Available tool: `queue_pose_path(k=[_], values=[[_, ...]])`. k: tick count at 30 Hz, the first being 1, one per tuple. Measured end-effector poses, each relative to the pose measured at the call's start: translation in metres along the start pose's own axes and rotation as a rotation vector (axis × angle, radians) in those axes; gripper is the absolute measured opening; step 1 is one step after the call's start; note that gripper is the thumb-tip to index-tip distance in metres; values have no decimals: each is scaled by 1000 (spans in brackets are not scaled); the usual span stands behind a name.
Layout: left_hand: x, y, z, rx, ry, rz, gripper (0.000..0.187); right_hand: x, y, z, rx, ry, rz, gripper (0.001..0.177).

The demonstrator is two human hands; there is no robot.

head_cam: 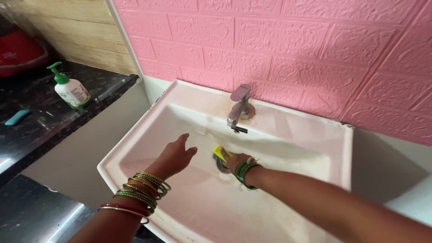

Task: The person scrubs the basin and the surrounding wall of a bathroom sink using a small brush.

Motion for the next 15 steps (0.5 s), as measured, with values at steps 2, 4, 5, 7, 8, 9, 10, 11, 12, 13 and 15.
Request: queue_pose_path(k=[2, 4, 5, 7, 8, 9, 10, 11, 12, 13, 15], values=[[0, 1, 1, -4, 13, 24, 68, 12, -7, 6, 185, -120, -116, 75], [-1, -5, 3, 46, -25, -67, 68, 18, -10, 13, 146, -159, -102, 76], [-2, -2, 3, 46, -21, -62, 68, 17, -11, 16, 106, -196, -90, 78], [0, 12, 2, 30, 26, 34, 67, 5, -23, 9, 62, -204, -123, 74], [3, 15, 2, 30, 23, 34, 67, 4, -30, 10, 13, -224, -157, 71], [4, 14, 4, 34, -8, -14, 67, 9, -31, 10, 12, -226, -156, 71], [4, 14, 5, 37, -36, -59, 67, 15, -28, 7, 71, -252, -148, 72], [6, 18, 4, 36, -36, -55, 67, 22, -26, 3, 130, -278, -139, 74], [7, 21, 1, 39, -20, -26, 67, 30, -17, -4, 133, -271, -141, 74], [7, 23, -3, 42, -5, 2, 67, 39, 8, -5, 189, -300, 8, 75], [8, 16, -4, 46, -4, -31, 67, 42, 25, 5, 239, -340, 144, 77]])
Point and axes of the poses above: each hand's wrist, its own x-axis towards the middle knuckle, its own z-axis out of the back of the hand, y = z × x, the point moved 8 cm from there along x, towards the middle knuckle
